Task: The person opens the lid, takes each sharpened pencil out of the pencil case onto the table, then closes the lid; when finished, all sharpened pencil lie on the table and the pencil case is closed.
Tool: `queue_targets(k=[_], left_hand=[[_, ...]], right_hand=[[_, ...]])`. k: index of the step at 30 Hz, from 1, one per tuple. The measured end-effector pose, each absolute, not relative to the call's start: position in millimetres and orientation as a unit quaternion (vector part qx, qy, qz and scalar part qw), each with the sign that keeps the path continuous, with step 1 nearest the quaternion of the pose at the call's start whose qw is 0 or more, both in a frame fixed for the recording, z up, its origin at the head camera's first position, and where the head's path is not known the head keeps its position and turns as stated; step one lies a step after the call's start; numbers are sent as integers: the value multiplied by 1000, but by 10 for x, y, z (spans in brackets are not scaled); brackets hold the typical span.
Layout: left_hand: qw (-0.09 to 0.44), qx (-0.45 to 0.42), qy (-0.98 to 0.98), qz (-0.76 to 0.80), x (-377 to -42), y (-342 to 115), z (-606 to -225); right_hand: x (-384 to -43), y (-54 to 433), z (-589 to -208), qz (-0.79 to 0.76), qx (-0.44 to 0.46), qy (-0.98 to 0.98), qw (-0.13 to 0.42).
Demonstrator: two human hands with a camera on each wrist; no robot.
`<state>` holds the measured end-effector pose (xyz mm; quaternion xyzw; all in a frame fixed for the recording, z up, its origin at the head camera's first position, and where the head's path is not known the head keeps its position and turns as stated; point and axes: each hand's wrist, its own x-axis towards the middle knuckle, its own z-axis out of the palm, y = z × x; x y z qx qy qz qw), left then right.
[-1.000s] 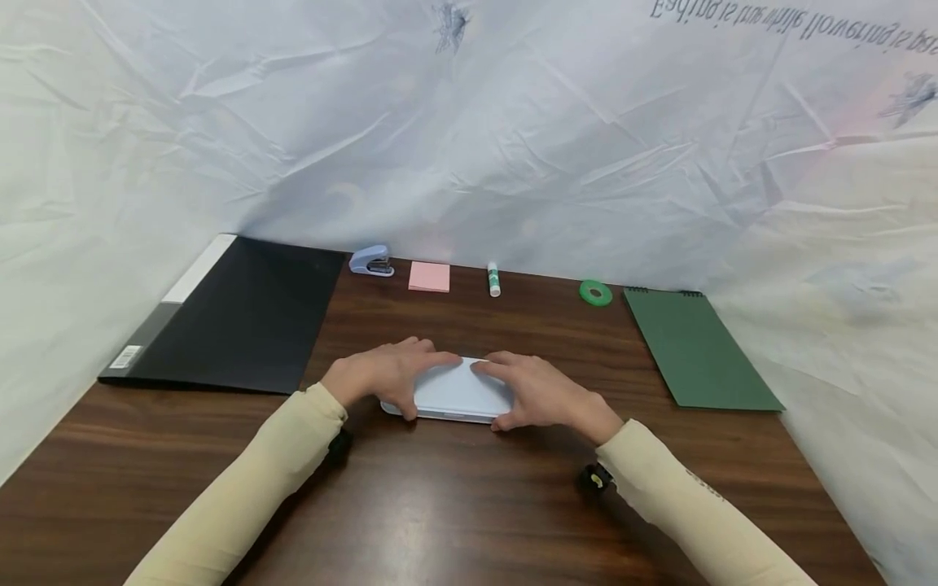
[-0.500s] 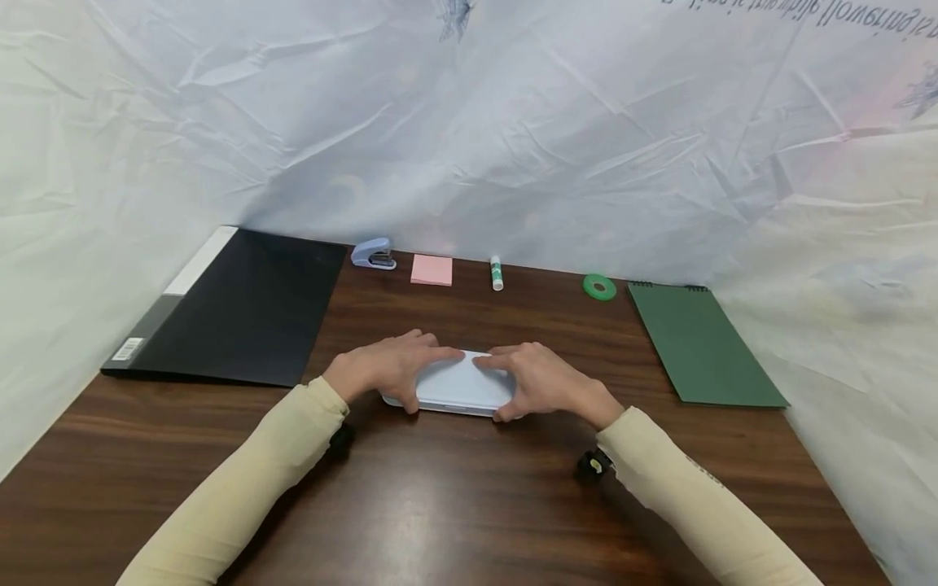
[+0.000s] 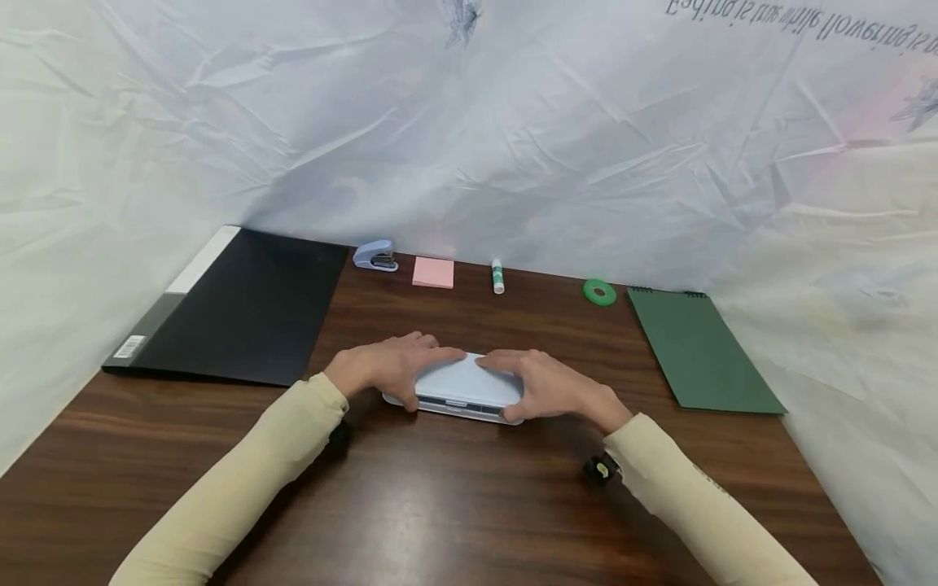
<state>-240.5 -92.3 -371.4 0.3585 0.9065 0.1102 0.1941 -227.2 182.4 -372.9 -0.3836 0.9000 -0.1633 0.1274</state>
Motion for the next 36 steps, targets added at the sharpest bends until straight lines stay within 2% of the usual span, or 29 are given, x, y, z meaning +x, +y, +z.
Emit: queue_targets(k=[6, 13, 18, 22, 29, 36], left_hand=[[207, 347, 905, 133, -2436, -987, -3746], [224, 309, 911, 156, -2448, -1063, -3749], [225, 298, 913, 165, -2451, -1108, -3761], [218, 297, 912, 181, -2443, -1149, -3757], [191, 287, 905, 251, -2446, -1260, -3775], [164, 274, 903, 289, -2451, -1289, -3767]], right_hand=[[-2214, 1890, -3790, -177, -364, 903, 143], [-2206, 1996, -3800, -211, -336, 908, 136], [-2269, 2047, -3731, -236, -343, 896, 157], [-2328, 2071, -3678, -259, -352, 883, 170], [-2429, 2118, -3640, -341, -302, 864, 213], [-2543, 2172, -3666, -370, -314, 846, 220]])
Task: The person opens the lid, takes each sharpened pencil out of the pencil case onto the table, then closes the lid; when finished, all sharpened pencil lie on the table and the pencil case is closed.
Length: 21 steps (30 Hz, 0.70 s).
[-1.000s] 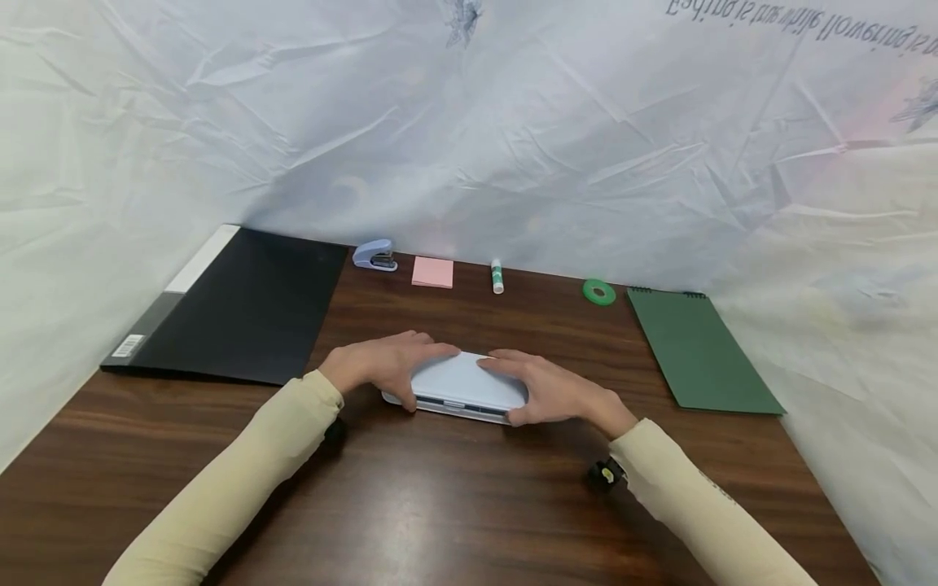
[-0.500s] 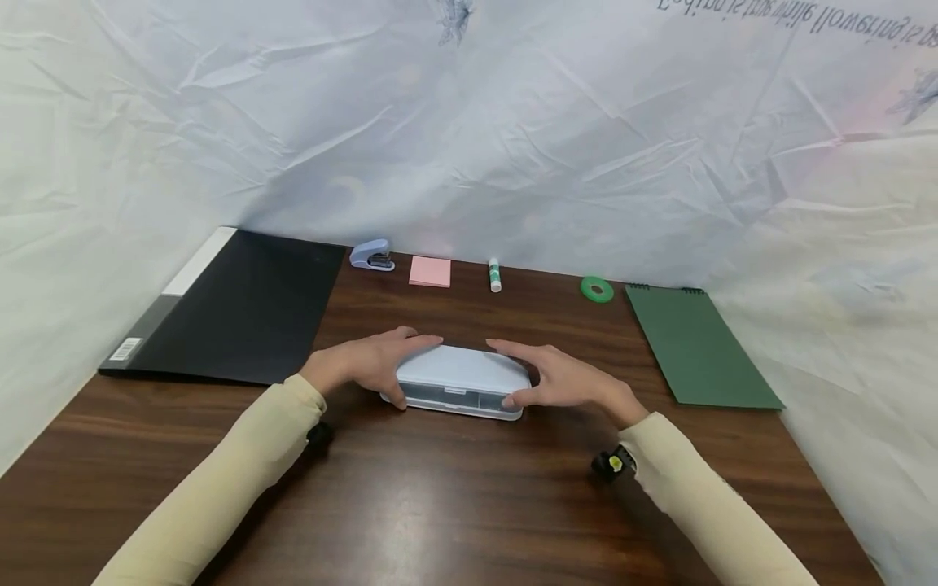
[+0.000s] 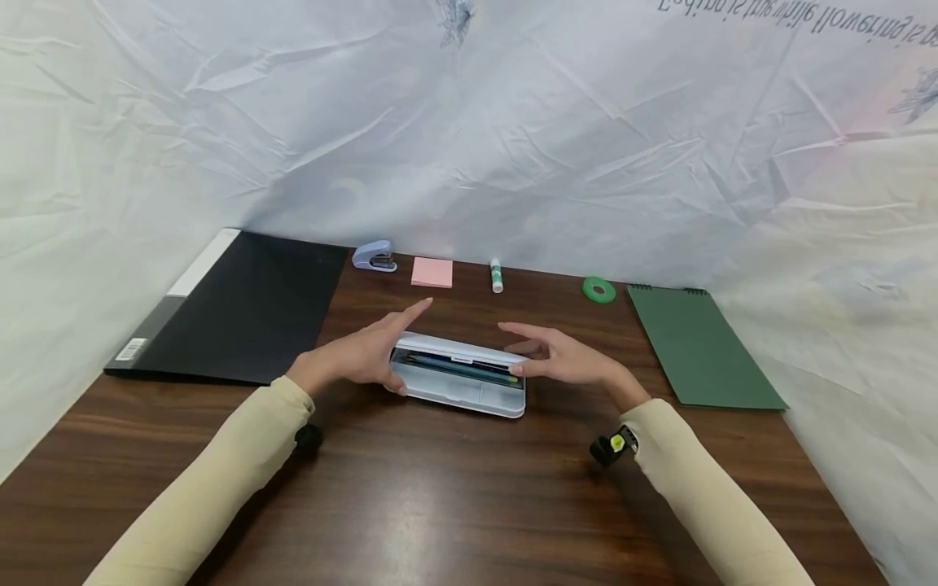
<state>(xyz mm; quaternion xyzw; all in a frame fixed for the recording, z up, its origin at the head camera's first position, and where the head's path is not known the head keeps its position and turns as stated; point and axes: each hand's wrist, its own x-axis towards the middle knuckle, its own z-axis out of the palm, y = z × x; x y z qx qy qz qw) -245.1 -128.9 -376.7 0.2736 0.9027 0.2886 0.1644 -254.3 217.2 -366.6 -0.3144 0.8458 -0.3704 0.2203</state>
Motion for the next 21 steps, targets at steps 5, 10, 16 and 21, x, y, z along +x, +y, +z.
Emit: queue_targets(k=[5, 10, 16, 21], left_hand=[[139, 285, 895, 313, -2438, -1321, -3780], [127, 281, 894, 325, -2434, -1349, -3817], [117, 274, 902, 312, -2415, -1318, -3798], [110, 278, 910, 288, -2409, -1280, -3786]], right_hand=[[-2581, 2195, -3648, -381, -304, 843, 227], [-2605, 2191, -3645, -417, -259, 838, 239], [-2639, 2160, -3655, -457, -211, 830, 240], [-2688, 2122, -3670, -477, -179, 830, 228]])
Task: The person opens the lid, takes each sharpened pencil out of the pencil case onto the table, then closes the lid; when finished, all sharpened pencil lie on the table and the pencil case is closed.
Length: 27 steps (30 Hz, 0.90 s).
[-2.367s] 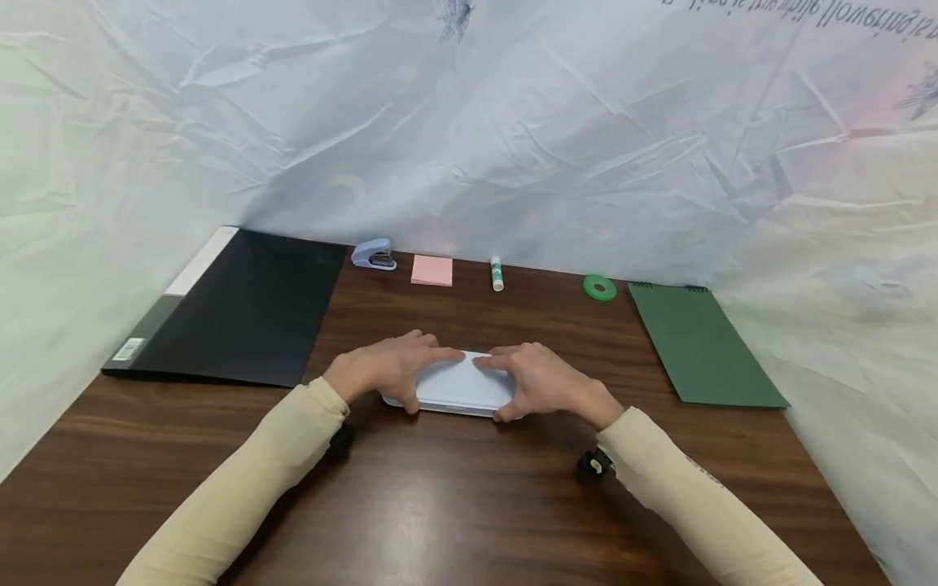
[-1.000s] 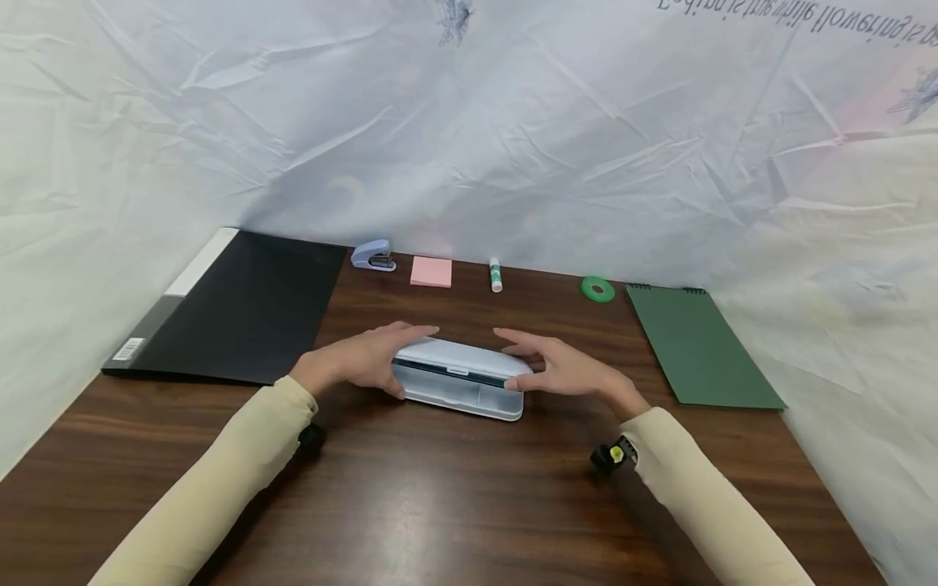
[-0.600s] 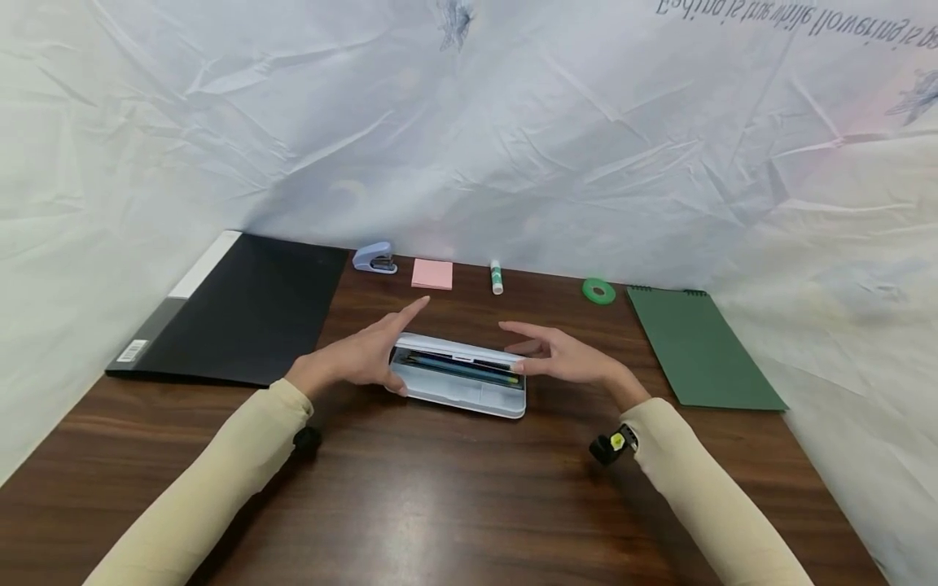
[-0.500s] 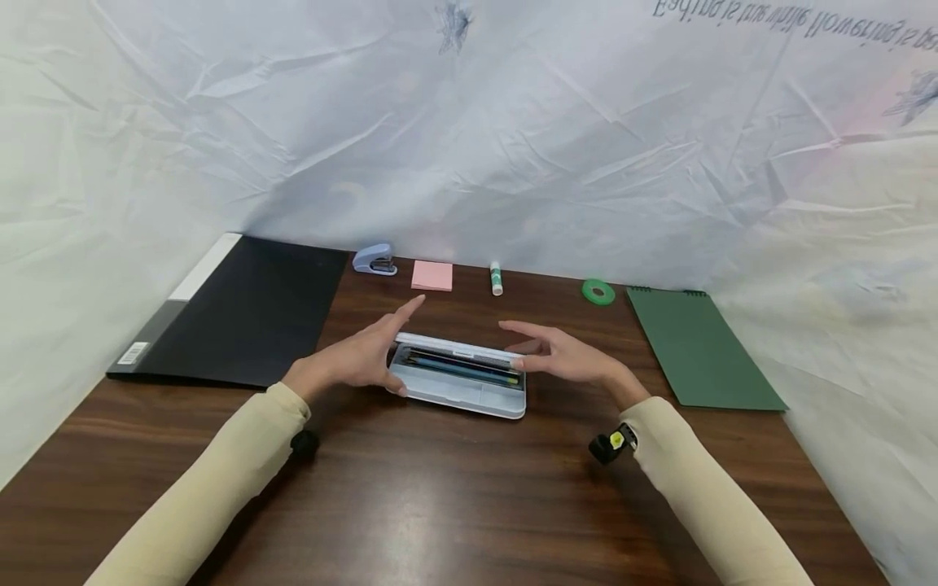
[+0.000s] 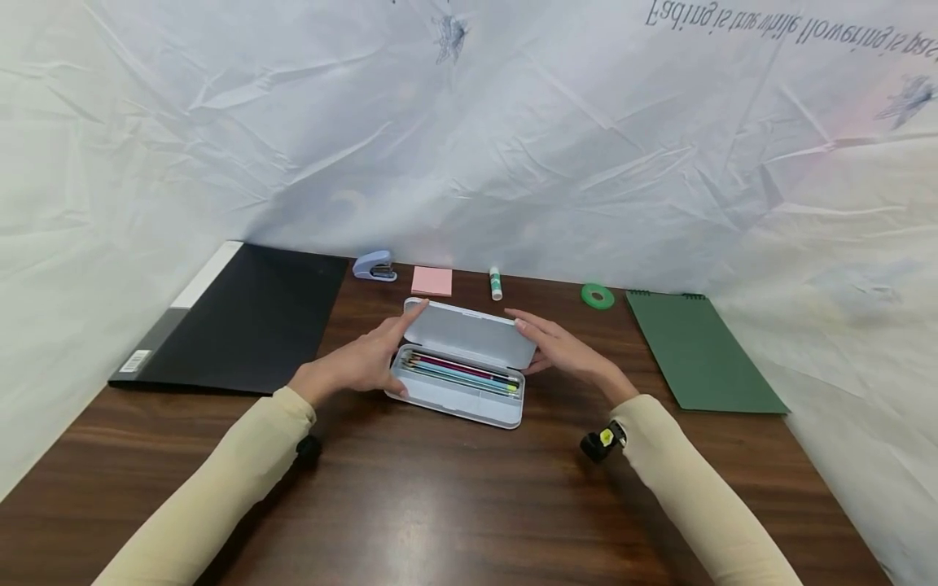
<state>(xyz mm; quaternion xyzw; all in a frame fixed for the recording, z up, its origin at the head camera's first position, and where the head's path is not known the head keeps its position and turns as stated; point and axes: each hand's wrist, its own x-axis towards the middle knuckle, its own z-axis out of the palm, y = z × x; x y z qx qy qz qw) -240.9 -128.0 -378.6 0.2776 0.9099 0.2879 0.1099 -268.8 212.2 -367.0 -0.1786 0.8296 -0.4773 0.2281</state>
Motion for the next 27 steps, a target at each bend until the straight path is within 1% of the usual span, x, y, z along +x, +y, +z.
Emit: queue_targets(k=[3, 7, 11, 14, 17, 23, 27], left_hand=[[116, 273, 915, 274, -2403, -1260, -3779], [136, 264, 918, 263, -2396, -1248, -3765], [160, 257, 920, 248, -2396, -1242, -3757], [175, 252, 921, 239, -2396, -1244, -3747], [182, 253, 921, 234, -2406, -1245, -3747], [194, 255, 919, 229, -2433, -1222, -3749], [209, 255, 918, 220, -2443, -1206, -3736]], right_hand=[[-2703, 2105, -3673, -473, -161, 840, 210], [-2722, 2074, -3676, -454, -150, 862, 172], [-2749, 2035, -3695, -426, -153, 882, 130], [-2793, 2012, -3710, -407, -156, 893, 113], [-2843, 2001, -3721, -393, -153, 899, 114], [-2948, 2013, -3756, -369, -133, 909, 142], [-3000, 2021, -3790, -346, -131, 918, 146]])
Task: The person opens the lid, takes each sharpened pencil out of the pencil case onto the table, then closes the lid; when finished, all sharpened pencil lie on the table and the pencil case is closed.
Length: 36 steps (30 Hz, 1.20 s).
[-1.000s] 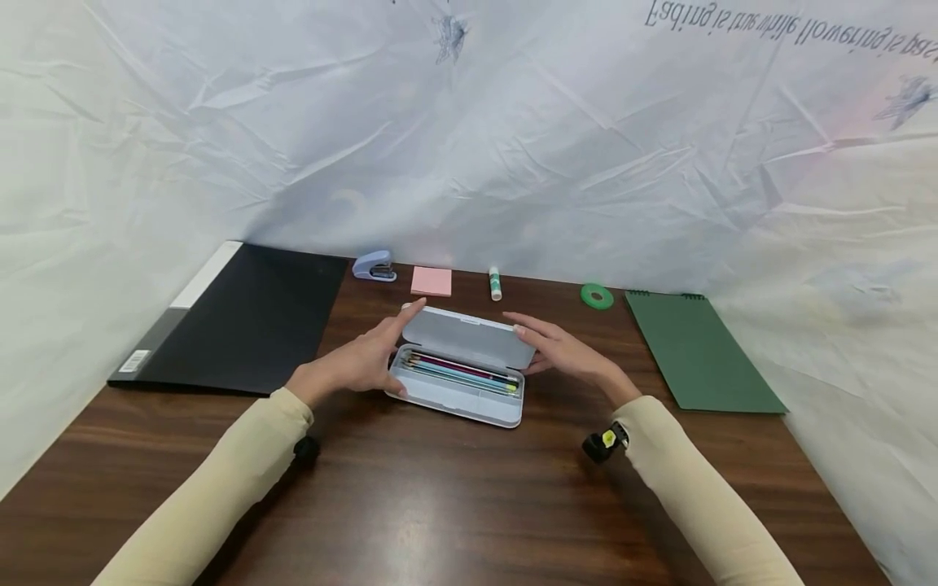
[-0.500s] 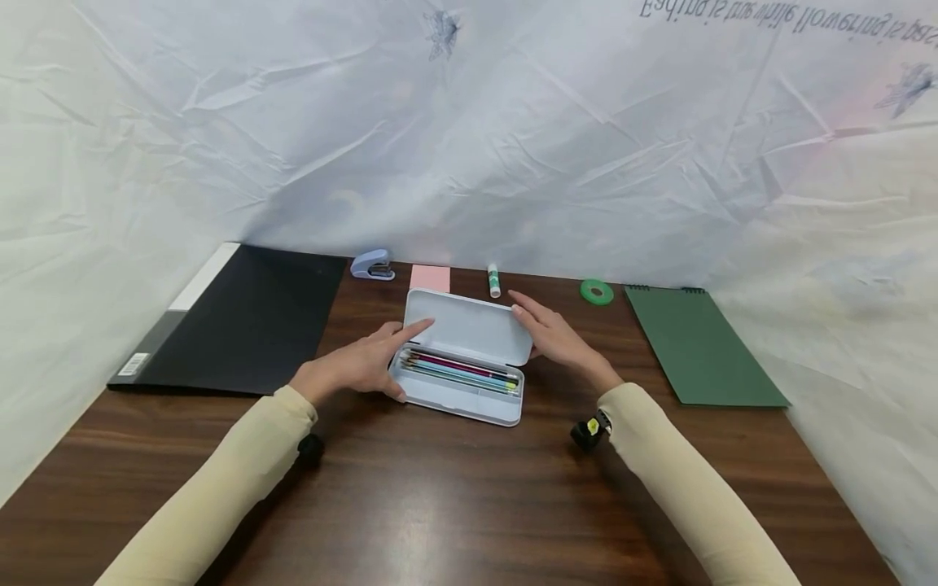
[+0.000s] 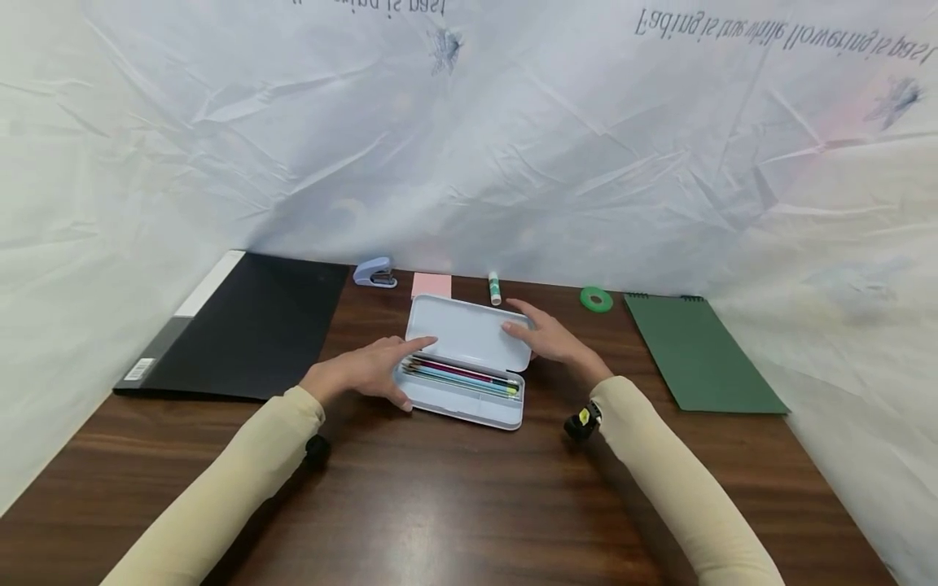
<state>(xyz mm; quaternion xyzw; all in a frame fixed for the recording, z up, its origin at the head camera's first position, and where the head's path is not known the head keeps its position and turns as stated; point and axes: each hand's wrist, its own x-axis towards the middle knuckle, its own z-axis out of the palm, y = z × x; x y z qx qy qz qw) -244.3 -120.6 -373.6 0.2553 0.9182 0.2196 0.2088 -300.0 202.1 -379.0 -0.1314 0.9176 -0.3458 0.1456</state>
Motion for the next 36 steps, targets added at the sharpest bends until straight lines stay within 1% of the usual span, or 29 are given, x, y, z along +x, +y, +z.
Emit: queue_targets(k=[5, 13, 18, 28, 31, 36], left_hand=[[225, 254, 918, 207, -2439, -1215, -3732], [225, 257, 920, 193, -2458, -1224, -3761], [236, 249, 921, 186, -2468, -1193, -3790], [237, 230, 928, 171, -2463, -1163, -3779], [236, 227, 930, 167, -2467, -1155, -3786], [234, 226, 931, 167, -2489, -1142, -3800]], right_hand=[[-3027, 2003, -3823, -341, -139, 919, 143], [-3096, 2000, -3856, -334, -158, 920, 131], [-3148, 2008, -3867, -326, -161, 923, 127], [-3134, 1981, -3713, -304, -182, 930, 101], [-3095, 1972, -3630, -303, -186, 932, 65], [-2986, 1928, -3490, -333, -201, 919, -64]])
